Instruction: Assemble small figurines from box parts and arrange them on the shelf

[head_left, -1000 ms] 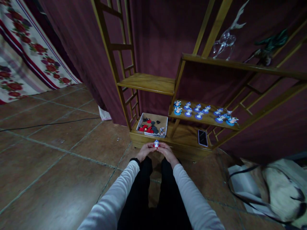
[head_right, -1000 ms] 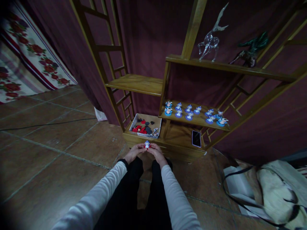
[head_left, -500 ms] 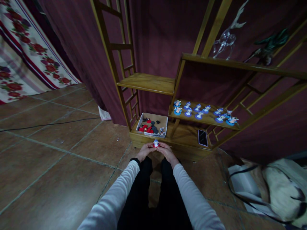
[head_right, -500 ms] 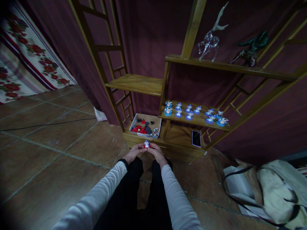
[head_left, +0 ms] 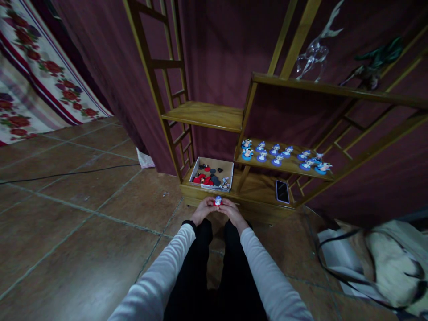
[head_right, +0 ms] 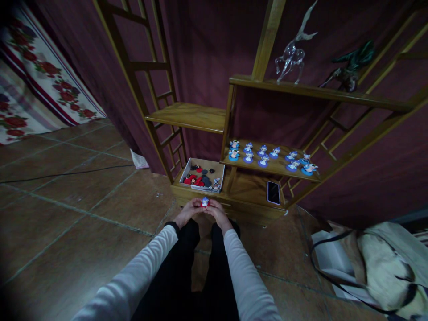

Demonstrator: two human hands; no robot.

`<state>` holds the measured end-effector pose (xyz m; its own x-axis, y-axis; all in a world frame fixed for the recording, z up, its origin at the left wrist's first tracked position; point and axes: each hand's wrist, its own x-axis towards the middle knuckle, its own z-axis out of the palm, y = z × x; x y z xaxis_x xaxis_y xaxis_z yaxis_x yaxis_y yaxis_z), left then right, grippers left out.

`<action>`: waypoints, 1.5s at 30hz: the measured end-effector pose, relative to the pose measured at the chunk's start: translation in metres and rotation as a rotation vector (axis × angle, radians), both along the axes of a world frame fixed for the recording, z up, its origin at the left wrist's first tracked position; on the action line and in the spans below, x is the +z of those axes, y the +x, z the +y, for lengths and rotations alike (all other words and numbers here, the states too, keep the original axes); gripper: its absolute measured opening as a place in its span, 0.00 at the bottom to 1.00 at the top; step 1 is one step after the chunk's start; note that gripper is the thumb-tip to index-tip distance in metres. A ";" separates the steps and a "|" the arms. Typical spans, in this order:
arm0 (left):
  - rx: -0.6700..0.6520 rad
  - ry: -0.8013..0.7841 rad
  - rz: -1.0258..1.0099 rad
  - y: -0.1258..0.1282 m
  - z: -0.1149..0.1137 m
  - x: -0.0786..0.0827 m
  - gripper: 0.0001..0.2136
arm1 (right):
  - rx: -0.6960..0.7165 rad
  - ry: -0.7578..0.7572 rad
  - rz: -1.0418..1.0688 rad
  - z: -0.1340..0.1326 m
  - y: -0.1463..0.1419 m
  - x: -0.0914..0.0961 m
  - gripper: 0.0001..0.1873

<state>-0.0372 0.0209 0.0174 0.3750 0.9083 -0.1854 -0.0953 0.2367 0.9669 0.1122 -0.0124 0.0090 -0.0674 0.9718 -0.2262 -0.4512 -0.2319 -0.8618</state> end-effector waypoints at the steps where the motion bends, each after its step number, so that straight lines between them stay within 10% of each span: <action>1: -0.004 -0.002 0.008 0.000 0.000 0.001 0.20 | -0.004 0.000 0.002 0.000 0.000 -0.001 0.25; 45: 0.103 -0.007 0.033 -0.005 0.000 0.005 0.12 | 0.030 -0.008 -0.106 -0.003 0.002 0.009 0.16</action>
